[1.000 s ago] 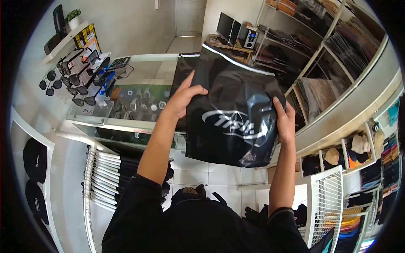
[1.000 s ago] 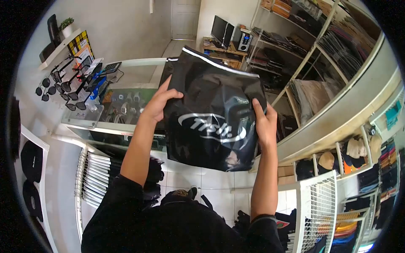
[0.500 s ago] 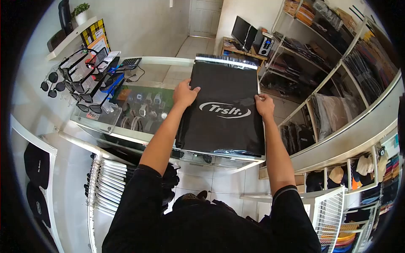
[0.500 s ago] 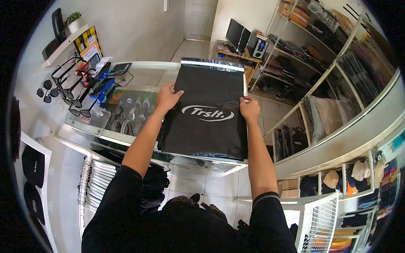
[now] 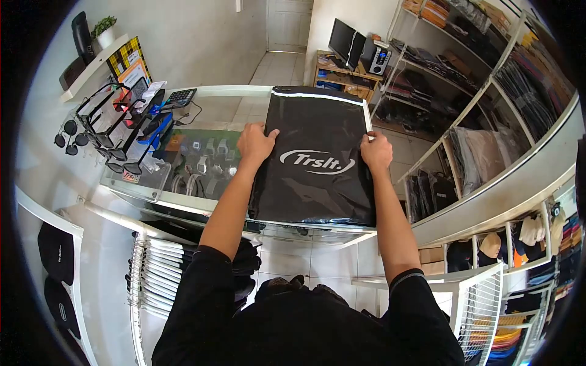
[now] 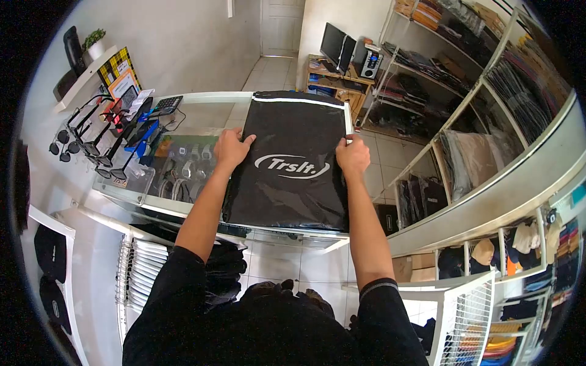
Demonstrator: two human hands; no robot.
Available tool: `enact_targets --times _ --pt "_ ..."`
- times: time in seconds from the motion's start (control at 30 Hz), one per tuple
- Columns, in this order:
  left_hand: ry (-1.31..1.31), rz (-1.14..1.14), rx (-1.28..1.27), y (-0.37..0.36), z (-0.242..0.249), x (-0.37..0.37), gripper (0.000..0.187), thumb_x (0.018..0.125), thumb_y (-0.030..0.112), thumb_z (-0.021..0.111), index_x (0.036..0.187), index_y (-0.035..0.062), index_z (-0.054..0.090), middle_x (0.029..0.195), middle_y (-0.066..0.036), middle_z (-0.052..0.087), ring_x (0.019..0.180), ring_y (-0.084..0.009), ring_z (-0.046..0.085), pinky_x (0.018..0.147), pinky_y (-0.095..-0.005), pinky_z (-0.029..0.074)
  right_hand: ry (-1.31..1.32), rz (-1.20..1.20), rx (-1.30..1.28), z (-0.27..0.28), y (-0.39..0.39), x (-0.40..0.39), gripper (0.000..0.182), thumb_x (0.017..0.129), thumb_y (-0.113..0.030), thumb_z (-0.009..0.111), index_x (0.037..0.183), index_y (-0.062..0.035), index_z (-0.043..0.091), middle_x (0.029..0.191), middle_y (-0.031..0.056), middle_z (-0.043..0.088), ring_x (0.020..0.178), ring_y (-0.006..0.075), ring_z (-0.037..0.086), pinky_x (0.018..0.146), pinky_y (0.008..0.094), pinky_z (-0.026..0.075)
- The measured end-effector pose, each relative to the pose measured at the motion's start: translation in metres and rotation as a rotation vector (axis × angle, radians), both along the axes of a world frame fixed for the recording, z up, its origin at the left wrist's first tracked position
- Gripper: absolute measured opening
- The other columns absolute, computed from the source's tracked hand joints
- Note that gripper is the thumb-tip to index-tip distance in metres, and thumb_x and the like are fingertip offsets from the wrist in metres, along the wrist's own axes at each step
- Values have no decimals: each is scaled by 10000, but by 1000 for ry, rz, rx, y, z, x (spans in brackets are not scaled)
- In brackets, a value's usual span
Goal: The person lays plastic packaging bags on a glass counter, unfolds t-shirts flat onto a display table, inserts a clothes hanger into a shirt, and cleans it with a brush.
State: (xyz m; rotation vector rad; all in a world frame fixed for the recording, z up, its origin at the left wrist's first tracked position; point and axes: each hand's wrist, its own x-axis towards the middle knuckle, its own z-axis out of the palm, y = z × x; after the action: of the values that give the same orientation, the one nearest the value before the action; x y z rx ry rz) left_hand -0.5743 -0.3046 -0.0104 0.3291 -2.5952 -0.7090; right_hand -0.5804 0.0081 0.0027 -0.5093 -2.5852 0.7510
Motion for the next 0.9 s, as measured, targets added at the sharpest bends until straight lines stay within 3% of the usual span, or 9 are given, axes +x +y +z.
enact_targets --times 0.13,0.23,0.37,0.43,0.5,0.57,0.63,0.73,0.9 --pt "-85 -71 127 -9 -3 -15 546 862 470 767 1232 71 721 1121 -143 723 1070 -347 685 895 -459 534 -29 13 -7 2 -7 -5 308 904 -378 677 1117 -171 759 1011 147 772 990 377 725 871 481 564" --pt "-120 -143 131 -18 10 4 590 895 499 723 1273 47 691 1139 -174 708 1072 -361 676 894 -462 527 -133 50 -11 8 -5 15 406 925 -433 659 1203 -144 720 1128 167 737 1074 393 689 927 489 539" --pt "30 -188 -33 -16 32 100 561 962 465 645 1329 41 653 1241 -238 634 1135 -414 589 962 -496 479 170 250 207 25 -14 108 497 979 -456 613 1296 -76 651 1287 193 612 1148 396 601 940 510 478" --pt "70 -268 -29 1 36 153 496 1004 390 609 1368 54 635 1361 -257 581 1269 -430 533 1057 -495 423 282 335 292 28 -43 156 468 966 -435 641 1281 -90 675 1292 176 626 1183 366 582 995 502 419" --pt "118 -288 -126 16 21 180 472 1014 364 596 1375 63 632 1404 -258 554 1302 -432 511 1078 -507 400 248 395 315 20 -71 178 498 976 -460 613 1310 -96 670 1391 202 571 1320 399 493 1103 570 325" --pt "158 -330 -229 19 0 186 430 1014 299 576 1376 74 637 1481 -284 481 1381 -455 439 1109 -579 341 227 400 340 3 -81 186 515 982 -479 594 1328 -104 665 1429 213 545 1365 410 458 1135 598 288" --pt "150 -312 -260 19 -13 184 424 1016 280 568 1383 76 632 1480 -287 481 1387 -456 433 1122 -582 328 142 322 448 -17 -81 184 550 995 -510 550 1379 -127 640 1484 223 499 1417 414 404 1166 636 229" --pt "139 -278 -277 19 -17 183 420 1018 247 554 1398 80 620 1479 -289 482 1401 -452 422 1150 -584 300 103 221 410 -26 -58 188 562 1003 -522 526 1414 -149 615 1507 231 479 1430 421 392 1168 652 212" --pt "154 -278 -232 17 -22 183 441 1028 247 537 1438 92 582 1494 -288 468 1413 -453 408 1173 -574 277 127 248 275 -32 -37 195 540 1018 -425 555 1444 -93 571 1551 241 427 1451 405 382 1177 583 268"
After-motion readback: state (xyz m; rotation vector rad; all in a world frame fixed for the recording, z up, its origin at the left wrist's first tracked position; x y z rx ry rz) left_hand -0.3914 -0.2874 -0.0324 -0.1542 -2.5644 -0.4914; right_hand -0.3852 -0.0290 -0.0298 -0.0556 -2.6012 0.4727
